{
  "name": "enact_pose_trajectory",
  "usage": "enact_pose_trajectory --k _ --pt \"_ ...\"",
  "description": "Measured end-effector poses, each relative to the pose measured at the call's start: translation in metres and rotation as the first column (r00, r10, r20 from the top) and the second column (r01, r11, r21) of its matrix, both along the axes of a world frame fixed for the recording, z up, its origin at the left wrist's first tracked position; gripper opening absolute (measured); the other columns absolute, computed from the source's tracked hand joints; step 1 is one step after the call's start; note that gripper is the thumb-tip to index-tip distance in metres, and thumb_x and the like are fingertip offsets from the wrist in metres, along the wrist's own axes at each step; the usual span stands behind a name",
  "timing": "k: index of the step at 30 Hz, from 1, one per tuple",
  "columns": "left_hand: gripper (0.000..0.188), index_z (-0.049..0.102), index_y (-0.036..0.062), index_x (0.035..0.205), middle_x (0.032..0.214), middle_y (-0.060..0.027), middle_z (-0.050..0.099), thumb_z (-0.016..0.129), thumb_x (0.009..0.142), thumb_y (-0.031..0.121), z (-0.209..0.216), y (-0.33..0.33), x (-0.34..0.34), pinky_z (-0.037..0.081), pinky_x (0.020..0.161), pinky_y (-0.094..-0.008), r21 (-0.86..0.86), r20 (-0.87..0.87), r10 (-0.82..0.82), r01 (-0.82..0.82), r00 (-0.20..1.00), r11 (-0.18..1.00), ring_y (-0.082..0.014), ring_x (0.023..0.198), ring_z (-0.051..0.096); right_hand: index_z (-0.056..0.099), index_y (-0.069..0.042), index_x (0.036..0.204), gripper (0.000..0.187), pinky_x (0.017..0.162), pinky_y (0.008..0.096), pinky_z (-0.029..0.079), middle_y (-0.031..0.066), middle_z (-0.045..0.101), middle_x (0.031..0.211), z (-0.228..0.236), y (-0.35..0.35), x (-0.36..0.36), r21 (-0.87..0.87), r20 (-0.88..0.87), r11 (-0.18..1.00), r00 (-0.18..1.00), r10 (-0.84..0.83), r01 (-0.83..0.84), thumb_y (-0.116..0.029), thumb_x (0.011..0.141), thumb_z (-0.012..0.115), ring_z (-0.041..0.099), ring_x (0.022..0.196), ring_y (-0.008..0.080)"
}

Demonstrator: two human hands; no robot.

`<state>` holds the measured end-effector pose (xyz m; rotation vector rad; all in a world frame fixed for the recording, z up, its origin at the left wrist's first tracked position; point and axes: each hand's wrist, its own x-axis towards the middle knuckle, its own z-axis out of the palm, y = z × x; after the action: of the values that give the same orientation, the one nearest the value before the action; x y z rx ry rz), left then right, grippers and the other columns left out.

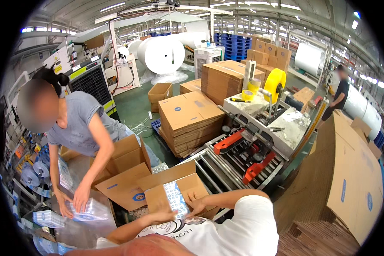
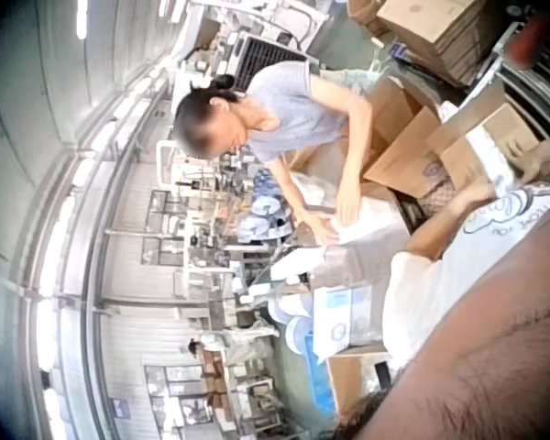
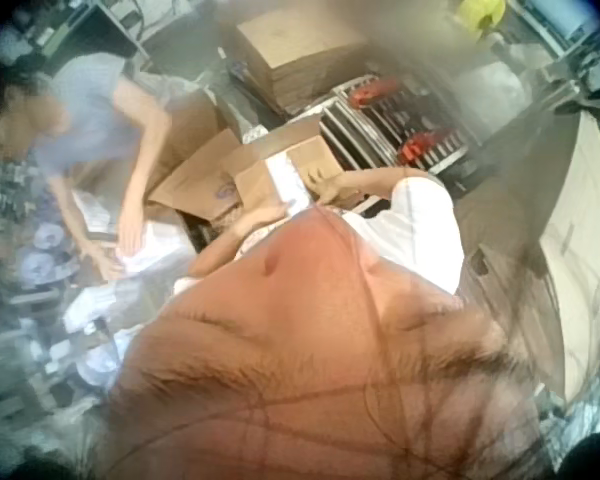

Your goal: The person packs blue and white rectangular packages into cardboard boxes, arranges them, and places the filled boxes onto a conveyor belt system in a factory environment.

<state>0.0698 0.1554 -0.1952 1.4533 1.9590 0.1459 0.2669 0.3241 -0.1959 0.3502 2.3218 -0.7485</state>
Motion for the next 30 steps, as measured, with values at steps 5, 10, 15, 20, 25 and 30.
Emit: enact_pose_trajectory --k 5,10,15,20,25,30 --pt "0.114 0.003 0.0096 0.156 0.157 -0.0297 -0.011 0.04 0.079 0.085 -0.033 0.046 -0.052 0.003 0.115 -0.0611 -0.246 0.524 -0.089 0.251 0.847 0.936 -0.0498 0.144 -0.013 0.006 -0.004 0.155 0.124 0.116 0.0481 0.023 0.0282 0.014 0.156 0.044 0.019 0.002 -0.185 -0.197 0.944 0.952 0.236 -0.272 -0.061 0.07 0.077 0.017 0.144 0.0449" --pt "0.095 0.021 0.0183 0.156 0.162 -0.0181 0.004 0.05 0.084 0.073 -0.006 0.002 -0.015 0.006 0.106 -0.075 -0.024 -0.277 -0.036 0.031 0.96 0.999 -0.0413 0.148 -0.004 0.026 -0.006 0.15 0.115 0.117 0.0489 0.02 0.0244 0.023 0.154 0.017 0.04 -0.031 0.483 -0.584 0.876 0.747 0.319 0.003 -0.048 0.061 0.085 0.022 0.142 0.043" --pt "0.083 0.02 0.0009 0.152 0.156 -0.0237 0.02 0.06 0.091 0.04 -0.052 -0.014 -0.002 0.019 0.112 -0.0598 0.584 0.024 0.473 -0.396 0.881 0.708 -0.0424 0.144 0.018 0.039 0.004 0.138 0.086 0.114 0.0474 0.028 0.0238 0.046 0.135 0.049 0.072 -0.043 0.473 -0.831 0.797 0.49 0.263 0.376 -0.036 0.073 0.077 0.039 0.132 0.0393" --pt "0.066 0.025 -0.0036 0.149 0.151 -0.0238 0.033 0.058 0.095 0.012 -0.098 0.004 -0.034 0.027 0.114 -0.0414 0.681 0.487 0.48 -0.662 0.73 0.315 -0.0384 0.141 0.031 0.039 -0.013 0.146 0.061 0.109 0.0491 0.035 0.0147 0.035 0.151 -0.036 0.016 0.044 0.37 -0.757 0.836 0.654 0.019 0.404 -0.042 0.095 0.053 0.042 0.127 0.0424" --pt "0.064 0.024 0.0007 0.152 0.155 -0.0189 0.032 0.055 0.096 0.007 -0.105 0.0 -0.048 0.025 0.114 -0.0346 0.407 0.716 0.389 -0.799 0.58 0.442 -0.0276 0.141 0.032 0.039 -0.025 0.147 0.055 0.097 0.0511 0.046 0.0187 0.023 0.155 -0.057 0.034 0.008 0.018 -0.667 0.533 0.407 -0.624 0.846 -0.041 0.096 0.05 0.048 0.122 0.0435" --pt "0.082 0.007 0.005 0.156 0.159 -0.0216 0.016 0.061 0.094 0.013 -0.103 0.032 0.017 0.024 0.115 -0.0371 0.439 0.653 0.53 -0.841 0.541 0.316 -0.0303 0.142 0.027 0.043 -0.026 0.145 0.052 0.098 0.048 0.046 0.0219 0.032 0.149 -0.055 0.137 -0.002 -0.004 -0.676 0.756 0.555 -0.485 0.655 -0.043 0.096 0.048 0.048 0.122 0.0421"
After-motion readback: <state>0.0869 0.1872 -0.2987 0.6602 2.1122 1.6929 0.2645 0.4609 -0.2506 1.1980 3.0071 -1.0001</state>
